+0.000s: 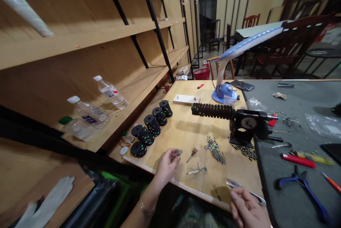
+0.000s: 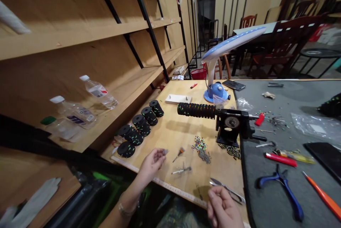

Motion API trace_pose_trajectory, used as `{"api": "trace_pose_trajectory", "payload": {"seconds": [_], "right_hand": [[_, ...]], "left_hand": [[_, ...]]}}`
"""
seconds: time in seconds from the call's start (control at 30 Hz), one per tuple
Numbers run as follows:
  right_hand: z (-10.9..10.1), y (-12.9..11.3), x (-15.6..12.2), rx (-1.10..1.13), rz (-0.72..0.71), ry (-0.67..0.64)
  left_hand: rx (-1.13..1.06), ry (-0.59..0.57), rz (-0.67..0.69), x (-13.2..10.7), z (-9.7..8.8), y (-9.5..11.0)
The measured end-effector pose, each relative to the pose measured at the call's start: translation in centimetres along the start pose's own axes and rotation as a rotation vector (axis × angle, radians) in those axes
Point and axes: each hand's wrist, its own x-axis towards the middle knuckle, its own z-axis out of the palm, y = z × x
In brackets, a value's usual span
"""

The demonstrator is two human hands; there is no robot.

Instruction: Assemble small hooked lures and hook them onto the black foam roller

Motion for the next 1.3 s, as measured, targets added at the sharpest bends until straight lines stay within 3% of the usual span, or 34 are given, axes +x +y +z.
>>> {"api": "trace_pose_trajectory", "payload": {"seconds": [0.07,0.13,0.2,0.37,0.53,0.93,1.3], "right_hand": [[0.9,0.5,-0.1,0.002,-0.005,-0.022],[1.6,0.9,0.0,0.005,0.016,-0.089],[2.2,1.2,0.1,-0.014,0.04,-0.164],[2.9,0.8,0.0,-0.087,0.095,-0.226],[3.1,-0.1,-0.6,-0.086,0.101,-0.192],[2.8,0.5,-0.8,-0.102,0.019,-0.158],[3.2,-0.2,-0.9,-0.114,-0.013,-0.123]], "left_hand": [[-0.134,-0.113,-0.059,-2.0,0.5,1.0],[-0.475,-0.269,-0.216,-4.1,1.1,2.2],[-0.66,-0.351,-0.336,-6.0,1.9,3.4],[-0.756,-0.44,-0.442,-8.2,4.0,4.3],[-0.73,-0.537,-0.412,-8.4,5.1,3.8],[-0.534,-0.488,-0.275,-8.9,5.9,4.1],[-0.526,-0.45,-0.264,-9.1,6.8,3.6]]}}
